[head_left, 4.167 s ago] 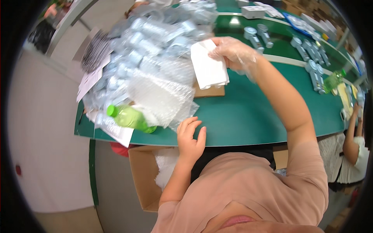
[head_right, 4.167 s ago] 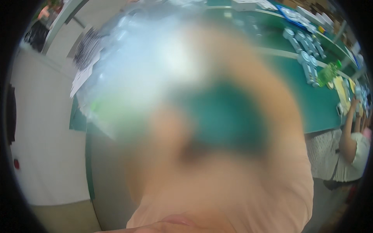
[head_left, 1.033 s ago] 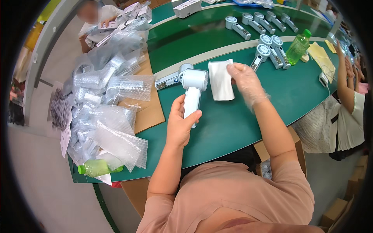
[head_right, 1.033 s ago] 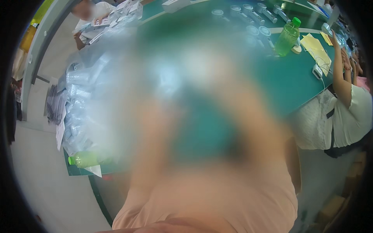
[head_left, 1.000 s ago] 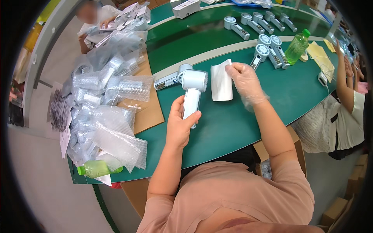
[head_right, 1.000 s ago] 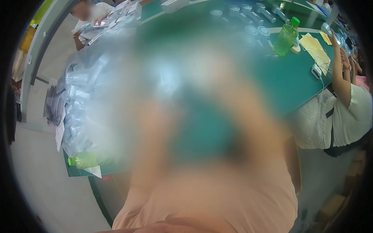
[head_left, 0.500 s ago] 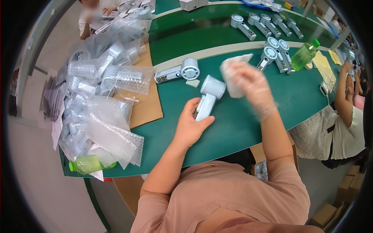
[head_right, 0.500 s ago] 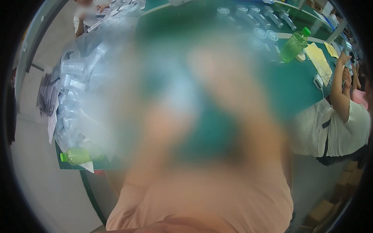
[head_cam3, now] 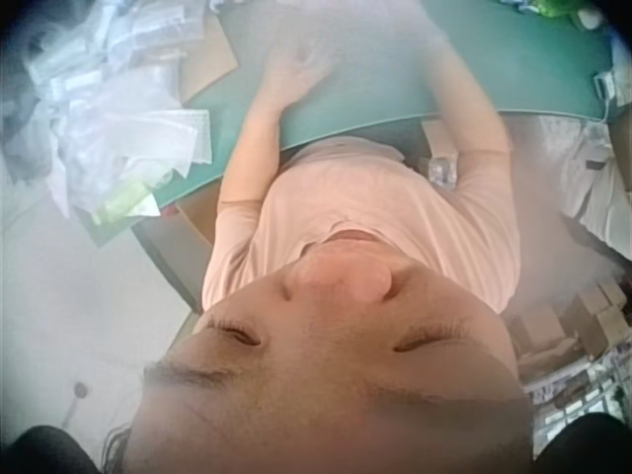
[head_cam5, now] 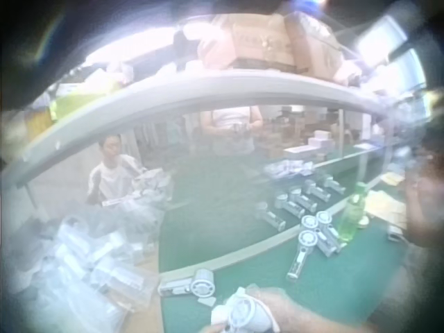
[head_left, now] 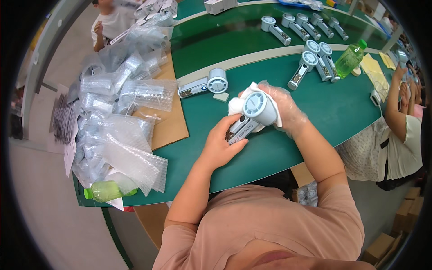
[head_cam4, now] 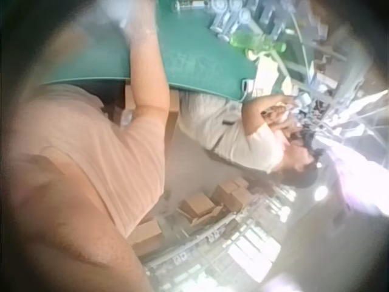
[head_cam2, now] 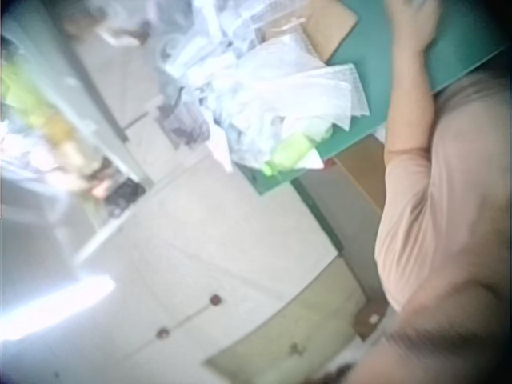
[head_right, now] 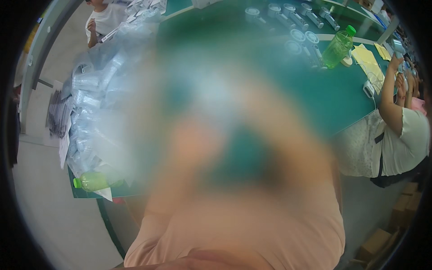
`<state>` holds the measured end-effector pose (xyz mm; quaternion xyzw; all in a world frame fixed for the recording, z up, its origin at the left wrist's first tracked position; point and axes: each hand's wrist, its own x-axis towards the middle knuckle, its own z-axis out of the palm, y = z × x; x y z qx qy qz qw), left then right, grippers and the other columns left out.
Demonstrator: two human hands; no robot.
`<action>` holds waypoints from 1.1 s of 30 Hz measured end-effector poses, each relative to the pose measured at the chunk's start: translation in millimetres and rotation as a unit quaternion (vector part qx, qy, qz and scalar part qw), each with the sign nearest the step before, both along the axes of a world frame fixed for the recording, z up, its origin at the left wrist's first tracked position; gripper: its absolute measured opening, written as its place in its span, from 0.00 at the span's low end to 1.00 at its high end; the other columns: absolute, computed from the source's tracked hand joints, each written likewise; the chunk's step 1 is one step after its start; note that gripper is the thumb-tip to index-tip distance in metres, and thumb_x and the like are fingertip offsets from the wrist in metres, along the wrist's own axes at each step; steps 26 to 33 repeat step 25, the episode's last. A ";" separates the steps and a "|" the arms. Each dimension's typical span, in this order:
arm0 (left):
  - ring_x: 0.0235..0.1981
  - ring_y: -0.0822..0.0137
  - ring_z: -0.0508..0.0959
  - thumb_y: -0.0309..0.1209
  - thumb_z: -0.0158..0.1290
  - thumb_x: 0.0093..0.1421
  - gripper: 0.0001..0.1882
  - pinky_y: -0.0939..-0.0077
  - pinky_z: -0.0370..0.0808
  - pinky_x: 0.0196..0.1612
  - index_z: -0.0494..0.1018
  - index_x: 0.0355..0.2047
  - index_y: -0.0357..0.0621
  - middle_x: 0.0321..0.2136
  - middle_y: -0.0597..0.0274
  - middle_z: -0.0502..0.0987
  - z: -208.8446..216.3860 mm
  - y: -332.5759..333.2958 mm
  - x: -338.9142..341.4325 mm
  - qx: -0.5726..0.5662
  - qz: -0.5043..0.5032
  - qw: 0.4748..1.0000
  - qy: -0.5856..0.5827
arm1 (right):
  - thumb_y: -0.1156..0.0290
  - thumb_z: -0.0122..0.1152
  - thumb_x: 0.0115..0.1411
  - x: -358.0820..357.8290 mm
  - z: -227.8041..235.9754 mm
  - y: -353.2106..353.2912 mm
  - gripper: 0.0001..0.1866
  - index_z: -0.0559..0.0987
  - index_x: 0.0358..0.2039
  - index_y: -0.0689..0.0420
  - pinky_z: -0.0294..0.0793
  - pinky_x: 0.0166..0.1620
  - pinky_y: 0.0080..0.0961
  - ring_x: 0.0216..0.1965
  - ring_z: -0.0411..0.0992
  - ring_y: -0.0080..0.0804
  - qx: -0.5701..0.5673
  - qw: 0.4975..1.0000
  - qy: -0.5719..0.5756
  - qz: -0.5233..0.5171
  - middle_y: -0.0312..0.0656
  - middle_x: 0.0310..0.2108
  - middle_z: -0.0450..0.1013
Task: The person wipes small white electronic devices with a white cloth on a green table. They handle the devices one by one, wiping them thoroughly before placing them back on the table. The person also handles a green bottle and bubble wrap during the process.
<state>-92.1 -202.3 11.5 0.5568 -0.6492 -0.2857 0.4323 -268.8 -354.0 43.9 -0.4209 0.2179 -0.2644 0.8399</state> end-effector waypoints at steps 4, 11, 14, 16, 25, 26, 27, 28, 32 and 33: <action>0.51 0.62 0.77 0.23 0.63 0.57 0.31 0.65 0.76 0.53 0.61 0.59 0.37 0.52 0.52 0.72 -20.8 -8.9 -20.9 -0.083 0.090 0.960 0.251 | 0.55 0.48 0.73 11.3 -0.7 11.2 0.27 0.71 0.60 0.66 0.78 0.59 0.46 0.54 0.77 0.47 0.148 0.986 -0.075 -0.010 0.53 0.55 0.75; 0.47 0.65 0.77 0.23 0.61 0.59 0.27 0.69 0.76 0.50 0.61 0.56 0.38 0.48 0.53 0.72 -26.8 -19.2 -26.9 -0.053 0.169 0.967 0.186 | 0.58 0.56 0.71 24.4 -38.5 22.4 0.27 0.68 0.63 0.62 0.80 0.56 0.41 0.53 0.77 0.39 0.046 0.998 -0.043 0.026 0.47 0.56 0.74; 0.43 0.66 0.78 0.25 0.63 0.58 0.28 0.71 0.77 0.47 0.62 0.56 0.37 0.46 0.53 0.73 -11.2 -12.6 -36.6 -0.043 0.119 0.965 0.229 | 0.59 0.59 0.70 27.7 -25.3 31.2 0.26 0.68 0.62 0.60 0.81 0.54 0.38 0.51 0.77 0.36 0.011 0.997 -0.058 0.046 0.47 0.57 0.74; 0.41 0.68 0.78 0.26 0.64 0.58 0.29 0.74 0.77 0.44 0.62 0.56 0.35 0.44 0.54 0.74 -2.2 -9.0 -42.0 -0.027 0.137 0.968 0.207 | 0.58 0.61 0.69 25.2 -23.5 26.3 0.25 0.70 0.59 0.59 0.80 0.55 0.39 0.51 0.77 0.38 -0.021 0.998 -0.042 0.050 0.47 0.55 0.75; 0.45 0.70 0.80 0.25 0.56 0.63 0.32 0.76 0.76 0.48 0.61 0.67 0.41 0.48 0.58 0.79 -4.1 32.3 -44.7 0.123 0.019 0.899 0.420 | 0.59 0.71 0.60 22.6 -14.8 57.3 0.30 0.67 0.56 0.55 0.75 0.60 0.38 0.56 0.71 0.36 -0.150 0.977 0.031 0.151 0.44 0.51 0.73; 0.45 0.70 0.80 0.25 0.56 0.63 0.32 0.76 0.76 0.48 0.61 0.67 0.41 0.48 0.58 0.79 -4.1 32.3 -44.7 0.123 0.019 0.899 0.420 | 0.59 0.71 0.60 22.6 -14.8 57.3 0.30 0.67 0.56 0.55 0.75 0.60 0.38 0.56 0.71 0.36 -0.150 0.977 0.031 0.151 0.44 0.51 0.73; 0.45 0.70 0.80 0.25 0.56 0.63 0.32 0.76 0.76 0.48 0.61 0.67 0.41 0.48 0.58 0.79 -4.1 32.3 -44.7 0.123 0.019 0.899 0.420 | 0.59 0.71 0.60 22.6 -14.8 57.3 0.30 0.67 0.56 0.55 0.75 0.60 0.38 0.56 0.71 0.36 -0.150 0.977 0.031 0.151 0.44 0.51 0.73; 0.45 0.70 0.80 0.25 0.56 0.63 0.32 0.76 0.76 0.48 0.61 0.67 0.41 0.48 0.58 0.79 -4.1 32.3 -44.7 0.123 0.019 0.899 0.420 | 0.59 0.71 0.60 22.6 -14.8 57.3 0.30 0.67 0.56 0.55 0.75 0.60 0.38 0.56 0.71 0.36 -0.150 0.977 0.031 0.151 0.44 0.51 0.73; 0.45 0.70 0.80 0.25 0.56 0.63 0.32 0.76 0.76 0.48 0.61 0.67 0.41 0.48 0.58 0.79 -4.1 32.3 -44.7 0.123 0.019 0.899 0.420 | 0.59 0.71 0.60 22.6 -14.8 57.3 0.30 0.67 0.56 0.55 0.75 0.60 0.38 0.56 0.71 0.36 -0.150 0.977 0.031 0.151 0.44 0.51 0.73; 0.45 0.70 0.80 0.25 0.56 0.63 0.32 0.76 0.76 0.48 0.61 0.67 0.41 0.48 0.58 0.79 -4.1 32.3 -44.7 0.123 0.019 0.899 0.420 | 0.59 0.71 0.60 22.6 -14.8 57.3 0.30 0.67 0.56 0.55 0.75 0.60 0.38 0.56 0.71 0.36 -0.150 0.977 0.031 0.151 0.44 0.51 0.73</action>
